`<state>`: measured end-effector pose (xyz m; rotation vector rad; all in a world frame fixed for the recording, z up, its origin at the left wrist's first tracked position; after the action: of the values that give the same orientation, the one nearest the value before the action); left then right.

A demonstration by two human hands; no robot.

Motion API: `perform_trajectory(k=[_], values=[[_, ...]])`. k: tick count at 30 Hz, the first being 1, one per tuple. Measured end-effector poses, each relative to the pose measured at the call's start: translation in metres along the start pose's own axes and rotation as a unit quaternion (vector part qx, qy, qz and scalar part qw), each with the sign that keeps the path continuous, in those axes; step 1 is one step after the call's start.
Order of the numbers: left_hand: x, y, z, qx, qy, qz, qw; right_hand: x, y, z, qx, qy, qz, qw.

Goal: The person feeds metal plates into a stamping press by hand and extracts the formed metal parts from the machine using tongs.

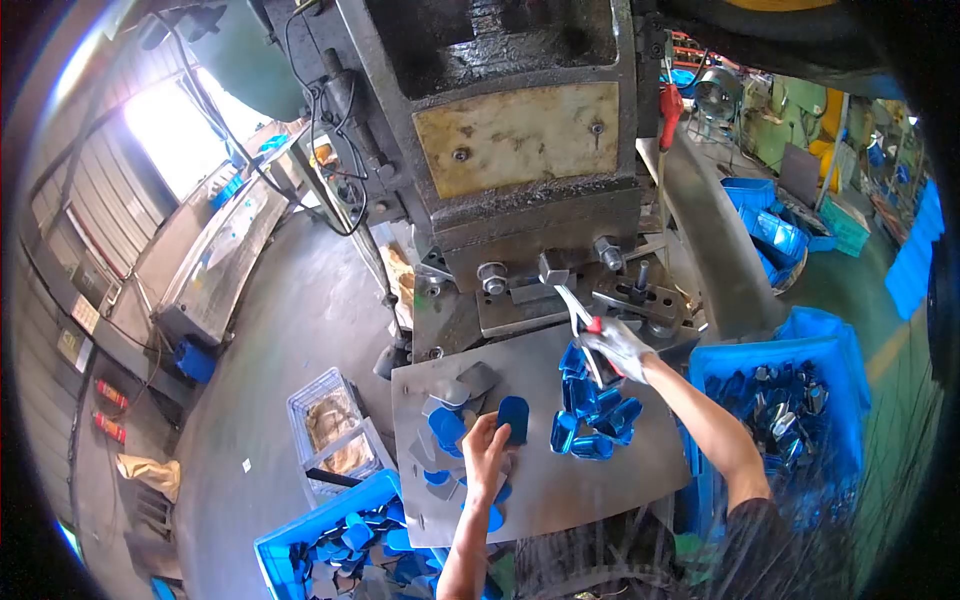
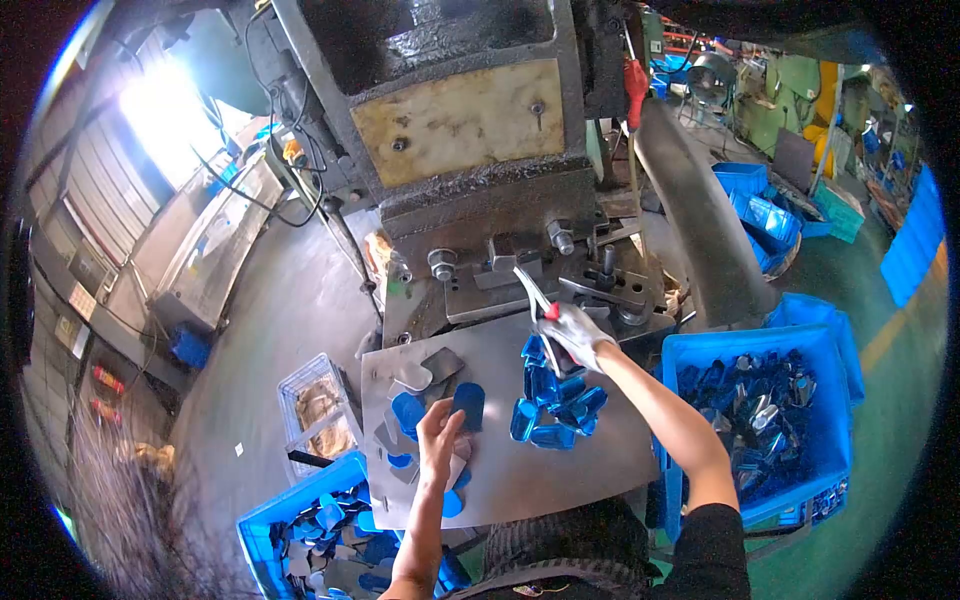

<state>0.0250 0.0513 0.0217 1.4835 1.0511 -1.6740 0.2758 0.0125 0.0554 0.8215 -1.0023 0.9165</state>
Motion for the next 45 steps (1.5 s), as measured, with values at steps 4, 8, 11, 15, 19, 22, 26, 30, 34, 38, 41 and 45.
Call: perform_trajectory(k=[4, 8, 11, 15, 19, 22, 26, 30, 34, 38, 41, 45], values=[[0.024, -0.002, -0.006, 0.013, 0.002, -0.033, 0.999, -0.013, 0.001, -0.068, -0.036, -0.071, 0.039, 0.996], [0.009, -0.006, -0.005, -0.005, 0.044, -0.058, 0.997, -0.01, -0.002, -0.045, 0.001, -0.049, -0.039, 0.998], [0.015, -0.01, -0.008, -0.014, 0.003, -0.024, 1.0, -0.007, -0.012, 0.023, 0.036, 0.007, -0.01, 0.999], [0.008, 0.002, -0.016, 0.003, 0.003, -0.023, 1.0, -0.031, -0.043, 0.086, -0.027, -0.004, 0.293, 0.956], [0.003, 0.02, -0.023, 0.037, 0.032, 0.028, 0.998, -0.034, -0.024, 0.139, 0.018, -0.007, 0.426, 0.905], [-0.001, 0.028, -0.025, 0.049, 0.04, 0.026, 0.998, -0.034, 0.001, 0.153, 0.081, -0.034, 0.563, 0.822], [-0.021, 0.0, -0.026, -0.063, 0.102, -0.094, 0.988, -0.025, 0.004, 0.14, 0.061, -0.062, 0.555, 0.827], [-0.019, -0.05, -0.057, -0.19, 0.204, -0.503, 0.818, 0.003, -0.016, 0.09, -0.014, -0.064, 0.505, 0.861], [0.025, -0.075, -0.096, -0.151, 0.106, -0.62, 0.762, 0.024, -0.024, 0.022, -0.068, -0.112, 0.511, 0.85], [0.017, -0.073, -0.098, -0.1, 0.1, -0.612, 0.778, 0.032, -0.022, -0.018, -0.083, -0.139, 0.516, 0.841], [-0.001, -0.07, -0.093, -0.126, 0.144, -0.615, 0.765, 0.042, -0.014, -0.02, -0.09, -0.129, 0.503, 0.85], [-0.007, -0.076, -0.089, -0.136, 0.164, -0.538, 0.815, 0.039, -0.016, -0.025, -0.095, -0.109, 0.498, 0.855]])
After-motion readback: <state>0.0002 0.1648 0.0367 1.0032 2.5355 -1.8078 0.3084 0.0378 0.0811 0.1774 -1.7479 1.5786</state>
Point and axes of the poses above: each hand's wrist, its own z-axis away from the middle knuckle, its own y-axis out of the palm, x = y × z, the point moved 6 cm from there along -z, towards the middle knuckle, and after that the axes turned 12 degrees about -z, right-handed, at the moved point
